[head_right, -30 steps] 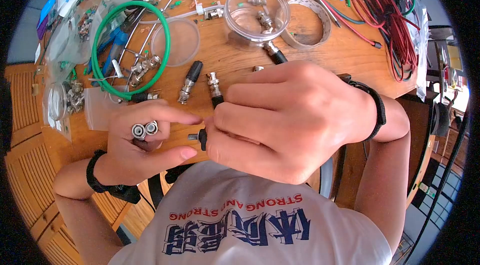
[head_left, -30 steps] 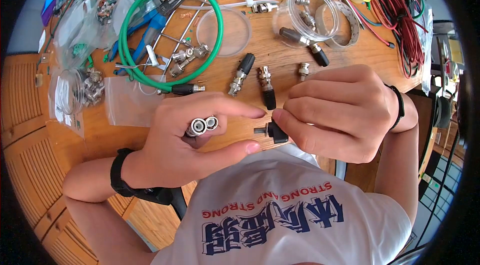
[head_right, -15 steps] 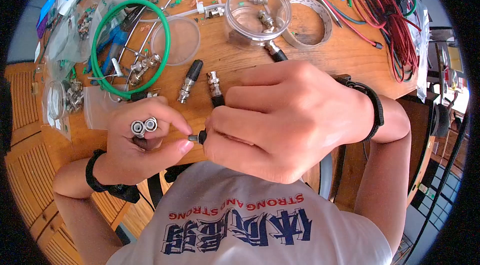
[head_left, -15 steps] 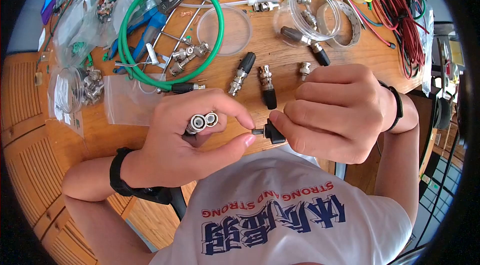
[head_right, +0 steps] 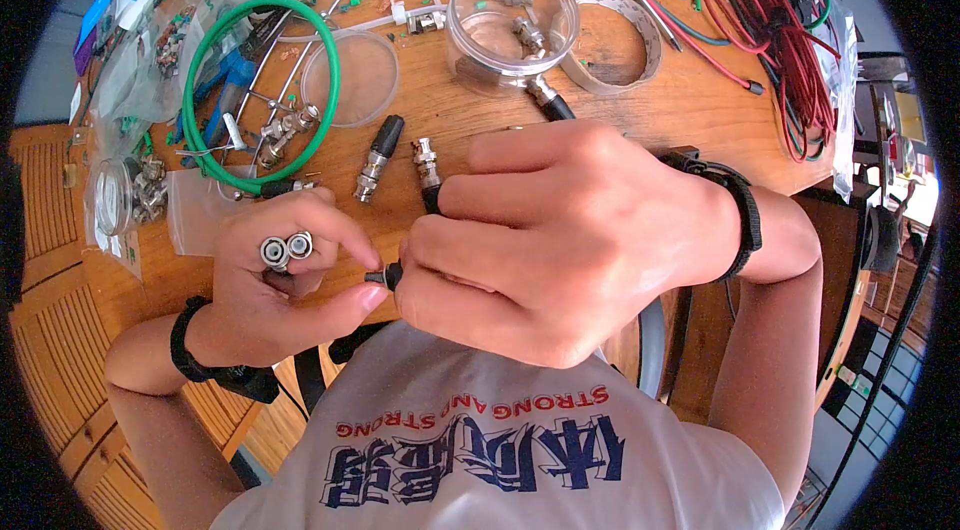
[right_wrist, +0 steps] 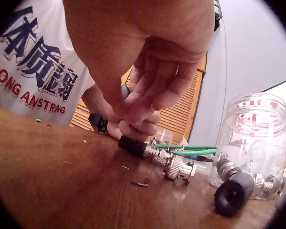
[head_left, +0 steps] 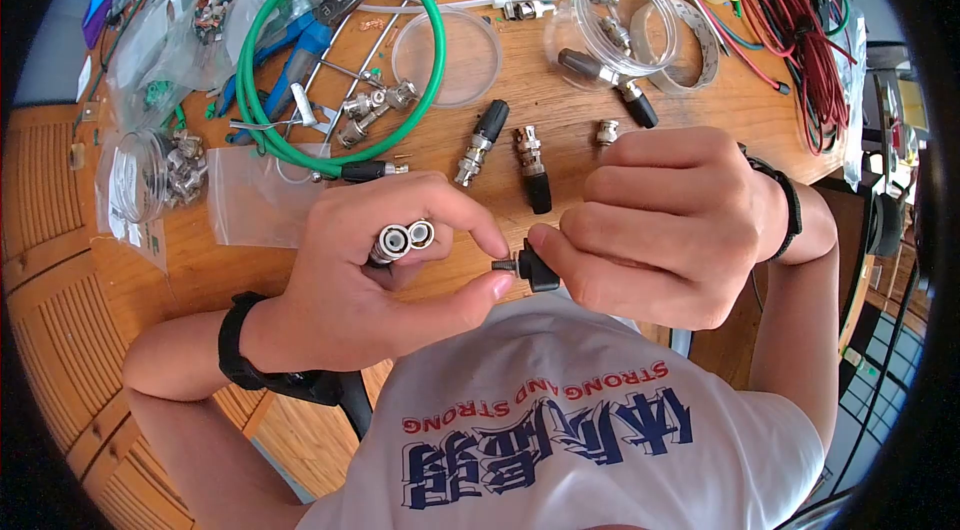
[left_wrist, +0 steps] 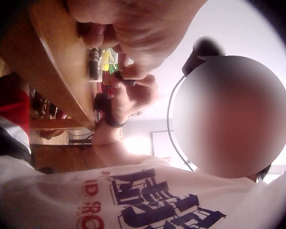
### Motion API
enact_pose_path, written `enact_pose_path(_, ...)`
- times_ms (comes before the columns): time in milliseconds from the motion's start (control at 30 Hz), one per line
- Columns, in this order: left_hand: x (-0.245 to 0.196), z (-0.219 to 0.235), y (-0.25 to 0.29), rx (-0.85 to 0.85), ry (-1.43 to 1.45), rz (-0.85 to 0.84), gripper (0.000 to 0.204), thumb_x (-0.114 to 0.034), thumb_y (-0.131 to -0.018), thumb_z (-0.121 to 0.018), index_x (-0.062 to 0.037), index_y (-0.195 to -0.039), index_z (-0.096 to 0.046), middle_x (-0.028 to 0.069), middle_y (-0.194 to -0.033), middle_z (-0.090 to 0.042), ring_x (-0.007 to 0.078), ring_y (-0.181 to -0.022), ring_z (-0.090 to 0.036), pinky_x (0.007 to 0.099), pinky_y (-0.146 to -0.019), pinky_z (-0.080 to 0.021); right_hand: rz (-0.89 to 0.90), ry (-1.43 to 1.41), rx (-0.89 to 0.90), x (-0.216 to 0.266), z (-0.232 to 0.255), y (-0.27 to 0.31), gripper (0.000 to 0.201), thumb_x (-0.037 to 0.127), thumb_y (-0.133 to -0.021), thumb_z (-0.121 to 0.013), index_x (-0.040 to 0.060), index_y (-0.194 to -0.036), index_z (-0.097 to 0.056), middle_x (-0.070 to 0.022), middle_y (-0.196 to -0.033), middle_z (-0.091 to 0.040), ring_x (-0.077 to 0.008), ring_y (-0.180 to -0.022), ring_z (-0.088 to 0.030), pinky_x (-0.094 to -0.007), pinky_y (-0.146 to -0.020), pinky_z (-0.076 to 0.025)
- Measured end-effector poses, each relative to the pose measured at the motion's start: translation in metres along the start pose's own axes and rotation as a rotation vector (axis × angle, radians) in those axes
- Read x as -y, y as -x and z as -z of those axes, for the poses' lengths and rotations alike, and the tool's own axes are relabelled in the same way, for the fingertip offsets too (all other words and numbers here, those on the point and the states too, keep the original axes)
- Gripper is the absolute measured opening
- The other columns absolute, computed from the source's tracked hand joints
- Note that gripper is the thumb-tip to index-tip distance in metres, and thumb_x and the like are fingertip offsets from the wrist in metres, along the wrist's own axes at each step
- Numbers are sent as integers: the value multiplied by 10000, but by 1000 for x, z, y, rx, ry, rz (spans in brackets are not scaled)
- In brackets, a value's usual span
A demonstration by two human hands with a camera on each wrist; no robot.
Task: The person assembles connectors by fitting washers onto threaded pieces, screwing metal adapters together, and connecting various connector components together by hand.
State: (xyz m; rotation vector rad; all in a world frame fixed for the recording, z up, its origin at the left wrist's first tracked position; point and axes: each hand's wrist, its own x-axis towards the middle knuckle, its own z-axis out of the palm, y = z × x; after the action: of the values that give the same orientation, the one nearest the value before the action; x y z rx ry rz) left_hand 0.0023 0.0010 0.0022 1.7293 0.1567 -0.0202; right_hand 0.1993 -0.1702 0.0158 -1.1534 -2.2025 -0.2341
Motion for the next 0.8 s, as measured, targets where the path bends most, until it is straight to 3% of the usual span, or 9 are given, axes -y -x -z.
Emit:
enact_pose_path(67,4,-1,-3,-34,-29,-136,178,-62,-805,-840,-83,-926,-710,-78,-610,-436,15,-523,-307,258,-495,-190,6,-21,-14,0,-2,0,79,-5,-723,-756,-6,-761,-687,-33,-687,-581,-118,-506,-522,-253,-457,-361)
enact_pose_path(167,0,-1,-1,-17,-23,-72,201,-38,-792,-833,-71,-940,-700,-106,-601,-387,49,-560,-289,272,-551,-196,5,-22,-15,0,-3,0,76,-1,-725,-757,-2,-755,-686,-34,-690,-583,-115,-509,-525,-249,-462,-365)
enact_pose_path(800,1,-1,-2,-29,-28,-81,198,-37,-792,-835,-62,-954,-724,-89,-622,-411,48,-573,-316,271,-548,-194,8,-30,22,0,1,0,97,18,-704,-757,-6,-785,-710,-44,-716,-606,-117,-527,-545,-247,-469,-386)
